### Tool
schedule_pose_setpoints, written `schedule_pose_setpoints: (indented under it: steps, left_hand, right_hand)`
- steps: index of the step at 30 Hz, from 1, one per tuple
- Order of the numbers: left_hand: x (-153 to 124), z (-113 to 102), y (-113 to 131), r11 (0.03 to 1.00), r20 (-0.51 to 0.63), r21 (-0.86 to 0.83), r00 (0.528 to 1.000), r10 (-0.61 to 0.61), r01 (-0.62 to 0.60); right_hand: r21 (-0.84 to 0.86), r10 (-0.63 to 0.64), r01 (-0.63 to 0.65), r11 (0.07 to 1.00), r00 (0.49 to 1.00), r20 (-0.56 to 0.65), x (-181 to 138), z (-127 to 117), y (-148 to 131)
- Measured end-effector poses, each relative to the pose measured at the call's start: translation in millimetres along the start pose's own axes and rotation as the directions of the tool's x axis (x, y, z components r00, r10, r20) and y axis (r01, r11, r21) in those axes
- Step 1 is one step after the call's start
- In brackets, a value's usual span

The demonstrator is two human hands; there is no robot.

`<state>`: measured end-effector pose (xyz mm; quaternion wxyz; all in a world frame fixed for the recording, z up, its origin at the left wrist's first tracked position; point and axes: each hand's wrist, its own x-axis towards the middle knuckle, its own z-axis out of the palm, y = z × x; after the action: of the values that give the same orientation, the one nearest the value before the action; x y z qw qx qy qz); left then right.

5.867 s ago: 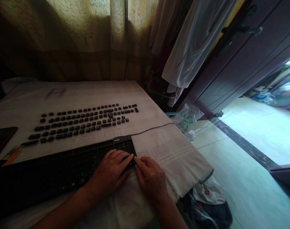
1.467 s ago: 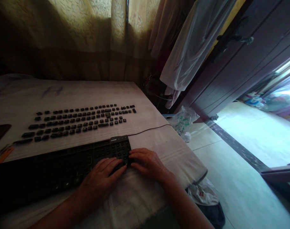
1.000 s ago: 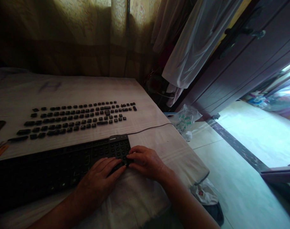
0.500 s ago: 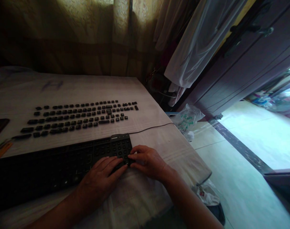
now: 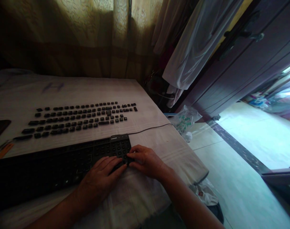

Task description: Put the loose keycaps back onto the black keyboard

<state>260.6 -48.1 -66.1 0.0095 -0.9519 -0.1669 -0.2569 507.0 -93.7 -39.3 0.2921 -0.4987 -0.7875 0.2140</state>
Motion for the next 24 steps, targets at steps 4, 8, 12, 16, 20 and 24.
schedule_pose_setpoints:
  steps: [4, 8, 12, 16, 20, 24]
  left_hand:
    - [-3, 1, -1, 1.0, 0.03, -0.007, 1.0, -0.009, 0.009]
    - [-5, -1, -1, 0.999, 0.089, -0.032, 0.996, -0.019, 0.022]
    - [-3, -1, 0, 0.999, 0.072, -0.03, 0.997, -0.018, 0.02]
    - [-3, 0, 0, 1.0, 0.023, -0.011, 1.0, -0.01, 0.01]
    - [-3, 0, 0, 1.0, 0.037, -0.016, 0.999, -0.001, 0.001]
    - [-3, -1, 0, 1.0, 0.026, -0.025, 1.0, -0.003, 0.004]
  right_hand:
    - [0.241, 0.128, -0.088, 0.967, 0.979, -0.158, -12, 8, 15]
    - [0.431, 0.276, -0.156, 0.889, 0.933, -0.231, -21, 14, 24]
    - [0.437, 0.26, -0.174, 0.882, 0.955, -0.145, -18, 16, 22]
    - [0.369, 0.188, -0.125, 0.921, 0.972, -0.139, -13, 17, 19]
    - [0.263, 0.156, -0.116, 0.958, 0.978, -0.136, -13, 15, 17]
    - [0.094, 0.08, -0.071, 0.993, 0.992, -0.096, -11, 9, 11]
